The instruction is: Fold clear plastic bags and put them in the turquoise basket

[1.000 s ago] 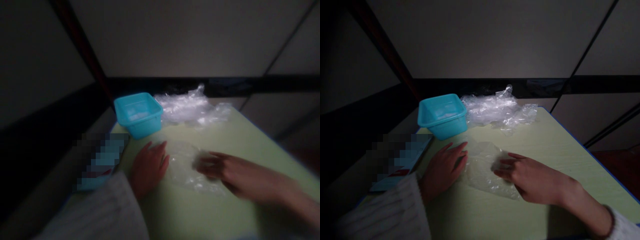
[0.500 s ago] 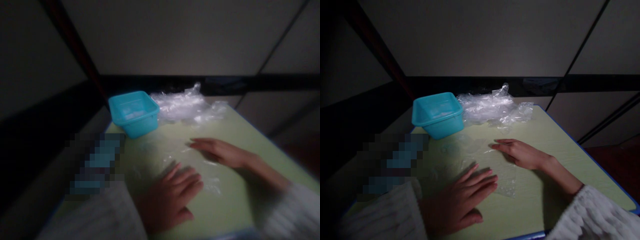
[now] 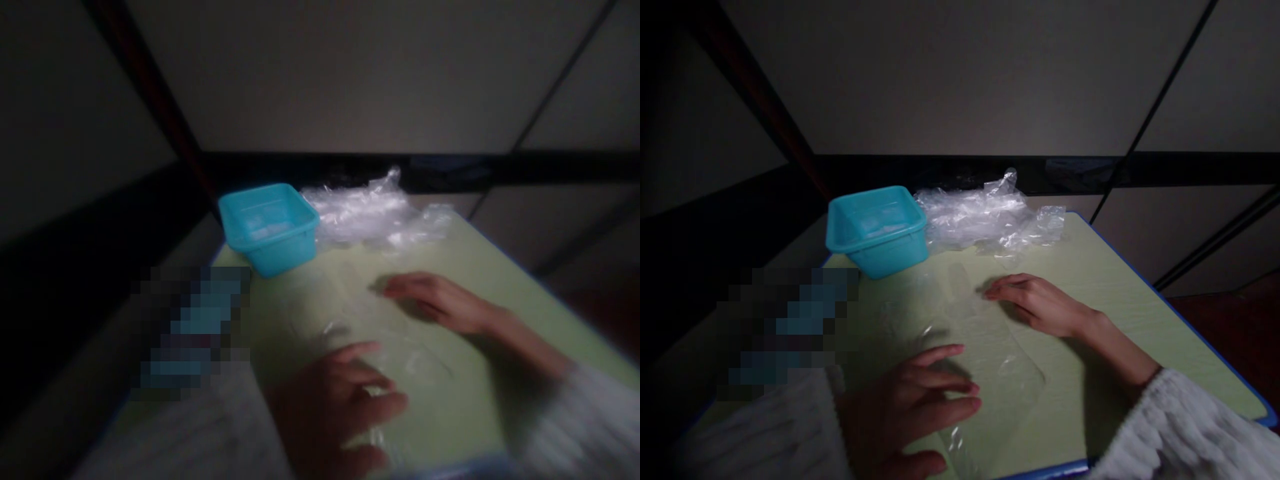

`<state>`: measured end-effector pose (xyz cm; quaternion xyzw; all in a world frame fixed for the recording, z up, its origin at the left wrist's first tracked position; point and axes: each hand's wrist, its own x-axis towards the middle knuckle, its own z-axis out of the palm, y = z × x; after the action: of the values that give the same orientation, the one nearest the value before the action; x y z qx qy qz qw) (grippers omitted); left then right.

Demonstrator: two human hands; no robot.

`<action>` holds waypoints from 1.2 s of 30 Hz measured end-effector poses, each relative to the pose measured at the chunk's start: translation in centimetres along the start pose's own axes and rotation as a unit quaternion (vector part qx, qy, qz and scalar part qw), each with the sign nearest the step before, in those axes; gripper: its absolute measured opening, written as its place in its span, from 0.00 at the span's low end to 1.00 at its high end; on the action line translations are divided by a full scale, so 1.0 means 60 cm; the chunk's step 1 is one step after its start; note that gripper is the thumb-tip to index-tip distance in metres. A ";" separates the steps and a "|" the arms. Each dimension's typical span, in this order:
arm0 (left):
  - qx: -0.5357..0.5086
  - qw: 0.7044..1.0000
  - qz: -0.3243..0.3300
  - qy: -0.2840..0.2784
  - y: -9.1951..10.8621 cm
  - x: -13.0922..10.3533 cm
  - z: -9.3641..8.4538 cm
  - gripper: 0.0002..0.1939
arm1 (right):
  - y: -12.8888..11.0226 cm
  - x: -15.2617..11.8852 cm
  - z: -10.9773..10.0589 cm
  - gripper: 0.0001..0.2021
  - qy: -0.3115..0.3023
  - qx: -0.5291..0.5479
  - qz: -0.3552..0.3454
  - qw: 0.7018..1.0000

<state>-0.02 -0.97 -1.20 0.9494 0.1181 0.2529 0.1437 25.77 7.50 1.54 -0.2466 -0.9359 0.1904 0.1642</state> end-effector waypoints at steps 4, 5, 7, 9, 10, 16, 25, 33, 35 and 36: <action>-0.004 1.000 -0.001 -0.005 -0.005 -0.003 0.007 0.21 | -0.001 0.007 0.019 0.23 -0.001 -0.019 0.012 1.000; -0.009 1.000 -0.003 -0.023 -0.006 -0.002 0.006 0.21 | 0.000 0.010 0.026 0.23 -0.005 -0.029 0.016 0.999; -0.017 0.998 -0.008 -0.066 -0.006 0.003 0.003 0.22 | 0.003 0.017 0.039 0.24 -0.019 -0.046 0.017 0.999; -0.021 0.995 -0.008 -0.100 -0.004 0.008 -0.002 0.22 | 0.008 0.024 0.049 0.25 -0.036 -0.058 0.013 0.998; -0.022 0.994 -0.007 -0.111 -0.002 0.010 -0.003 0.22 | 0.011 0.027 0.053 0.25 -0.043 -0.062 0.012 0.997; -0.010 0.995 0.001 -0.098 0.001 0.010 -0.003 0.25 | 0.014 0.030 0.051 0.22 -0.030 -0.097 0.026 0.994; 0.009 0.999 0.032 0.017 0.001 0.001 0.002 0.26 | 0.011 0.020 0.033 0.18 0.031 -0.161 0.030 0.986; 0.098 0.985 -0.050 0.134 -0.033 0.001 -0.015 0.15 | 0.022 0.006 0.031 0.18 0.086 -0.143 0.011 0.986; 0.177 0.958 -0.169 0.149 -0.056 -0.002 -0.028 0.13 | 0.020 0.004 0.027 0.17 0.109 -0.111 0.004 0.988; 0.209 0.941 -0.224 0.145 -0.067 -0.004 -0.034 0.13 | 0.018 0.003 0.024 0.16 0.114 -0.091 -0.004 0.989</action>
<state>-1.86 3.14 -0.94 0.8599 0.3977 0.3191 -0.0237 25.46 8.06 -0.17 -0.2773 -0.9254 0.0740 0.2475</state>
